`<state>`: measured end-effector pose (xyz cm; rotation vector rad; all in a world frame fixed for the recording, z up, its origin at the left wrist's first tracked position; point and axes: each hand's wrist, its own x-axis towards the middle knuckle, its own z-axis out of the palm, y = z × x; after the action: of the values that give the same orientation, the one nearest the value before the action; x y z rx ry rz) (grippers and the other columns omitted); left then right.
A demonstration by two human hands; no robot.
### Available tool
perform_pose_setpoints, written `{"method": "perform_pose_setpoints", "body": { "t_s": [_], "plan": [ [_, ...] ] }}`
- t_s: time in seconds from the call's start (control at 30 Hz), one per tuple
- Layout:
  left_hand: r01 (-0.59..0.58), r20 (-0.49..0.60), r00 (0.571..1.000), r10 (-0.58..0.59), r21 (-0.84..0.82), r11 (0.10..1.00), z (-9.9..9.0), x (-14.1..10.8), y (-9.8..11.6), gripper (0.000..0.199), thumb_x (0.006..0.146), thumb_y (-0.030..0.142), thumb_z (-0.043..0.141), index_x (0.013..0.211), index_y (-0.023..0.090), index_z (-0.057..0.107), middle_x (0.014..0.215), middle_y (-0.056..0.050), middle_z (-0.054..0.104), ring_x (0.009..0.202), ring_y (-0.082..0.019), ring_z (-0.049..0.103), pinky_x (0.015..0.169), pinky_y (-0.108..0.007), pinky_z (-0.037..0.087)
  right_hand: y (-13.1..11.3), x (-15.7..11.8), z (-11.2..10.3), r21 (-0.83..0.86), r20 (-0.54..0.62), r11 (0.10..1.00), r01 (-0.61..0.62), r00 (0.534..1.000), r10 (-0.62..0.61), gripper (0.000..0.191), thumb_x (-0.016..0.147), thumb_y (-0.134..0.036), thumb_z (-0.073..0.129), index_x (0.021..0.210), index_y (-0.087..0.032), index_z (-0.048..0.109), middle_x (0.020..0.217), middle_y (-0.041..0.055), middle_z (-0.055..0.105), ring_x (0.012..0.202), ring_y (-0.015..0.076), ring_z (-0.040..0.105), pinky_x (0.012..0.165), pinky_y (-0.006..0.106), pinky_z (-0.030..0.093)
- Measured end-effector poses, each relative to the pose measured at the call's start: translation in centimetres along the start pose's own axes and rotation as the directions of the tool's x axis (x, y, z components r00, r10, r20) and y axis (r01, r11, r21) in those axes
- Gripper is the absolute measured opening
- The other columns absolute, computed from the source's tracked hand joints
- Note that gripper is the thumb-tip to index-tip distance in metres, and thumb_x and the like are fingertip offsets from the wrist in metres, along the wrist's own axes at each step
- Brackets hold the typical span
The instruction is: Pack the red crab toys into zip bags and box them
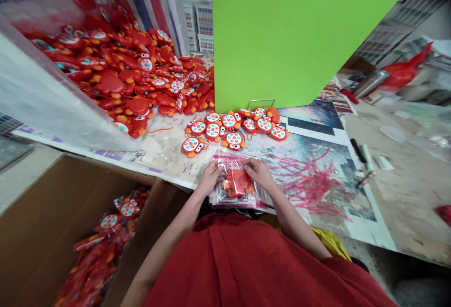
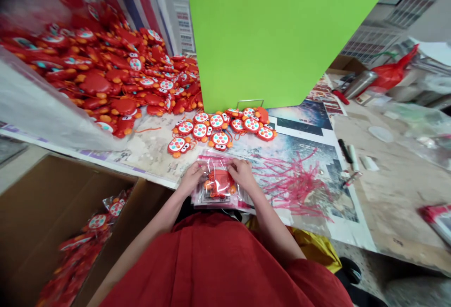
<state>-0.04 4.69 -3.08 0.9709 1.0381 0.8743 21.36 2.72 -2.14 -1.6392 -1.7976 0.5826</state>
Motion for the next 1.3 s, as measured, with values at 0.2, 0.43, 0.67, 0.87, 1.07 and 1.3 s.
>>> {"method": "perform_pose_setpoints", "body": {
  "t_s": [0.2,0.43,0.67,0.87,1.07,1.3],
  "plan": [
    [0.056,0.049,0.998,-0.05,-0.125,0.991,-0.3,0.0,0.7,0.053,0.071,0.043,0.073,0.115,0.015,0.059,0.084,-0.003,0.067,0.069,-0.012,0.063,0.059,-0.021,0.049,1.4,-0.5,-1.2,0.352,0.033,0.93,-0.108,0.994,0.103,0.022,0.079,-0.029,0.05,0.09,-0.018,0.066,0.07,0.0008,0.067,0.065,0.0162,0.06,0.066,0.029,0.046],
    [0.116,0.076,0.992,-0.103,-0.194,0.974,-0.6,-0.2,1.0,0.034,0.071,0.032,0.072,0.1,0.016,0.066,0.095,-0.008,0.071,0.079,-0.015,0.068,0.067,-0.024,0.054,0.9,-0.5,-2.0,0.568,0.04,0.8,-0.191,0.978,0.205,0.024,0.071,-0.037,0.062,0.085,-0.019,0.071,0.076,0.0038,0.072,0.068,0.0181,0.064,0.068,0.032,0.051],
    [0.087,0.04,0.996,-0.081,-0.168,0.982,-0.2,-0.5,1.3,0.016,0.066,0.028,0.067,0.073,0.015,0.061,0.082,-0.006,0.07,0.074,-0.016,0.067,0.064,-0.026,0.055,1.3,-0.7,-2.2,0.566,0.068,0.795,-0.219,0.973,0.219,0.014,0.067,-0.027,0.056,0.066,-0.021,0.069,0.07,0.003,0.071,0.067,0.0175,0.063,0.069,0.031,0.05],
    [0.066,0.048,0.997,-0.059,-0.177,0.982,-0.3,-0.7,1.7,0.026,0.064,0.037,0.07,0.067,0.015,0.057,0.07,-0.002,0.062,0.066,-0.014,0.063,0.062,-0.026,0.055,1.0,-0.4,-2.8,0.504,0.12,0.84,-0.202,0.979,0.163,0.019,0.076,-0.03,0.049,0.074,-0.019,0.065,0.076,0.0038,0.069,0.073,0.0171,0.062,0.073,0.03,0.048],
    [0.078,0.003,0.997,-0.079,-0.153,0.985,0.0,-0.8,1.6,0.035,0.062,0.042,0.076,0.068,0.016,0.054,0.075,-0.005,0.069,0.069,-0.015,0.066,0.063,-0.026,0.053,0.6,-0.4,-1.7,0.525,0.091,0.842,-0.124,0.992,0.089,0.022,0.079,-0.038,0.058,0.09,-0.019,0.058,0.069,-0.0012,0.061,0.063,0.0143,0.057,0.062,0.027,0.046],
    [0.077,-0.004,0.997,-0.078,-0.104,0.992,0.0,-0.3,0.7,0.036,0.068,0.046,0.074,0.076,0.013,0.061,0.086,-0.01,0.072,0.076,-0.018,0.069,0.069,-0.03,0.055,1.5,0.3,-7.6,0.22,-0.179,0.97,-0.1,0.974,0.141,0.027,0.079,-0.036,0.058,0.097,-0.018,0.066,0.067,0.0008,0.064,0.059,0.0155,0.057,0.06,0.029,0.044]
  ]
}}
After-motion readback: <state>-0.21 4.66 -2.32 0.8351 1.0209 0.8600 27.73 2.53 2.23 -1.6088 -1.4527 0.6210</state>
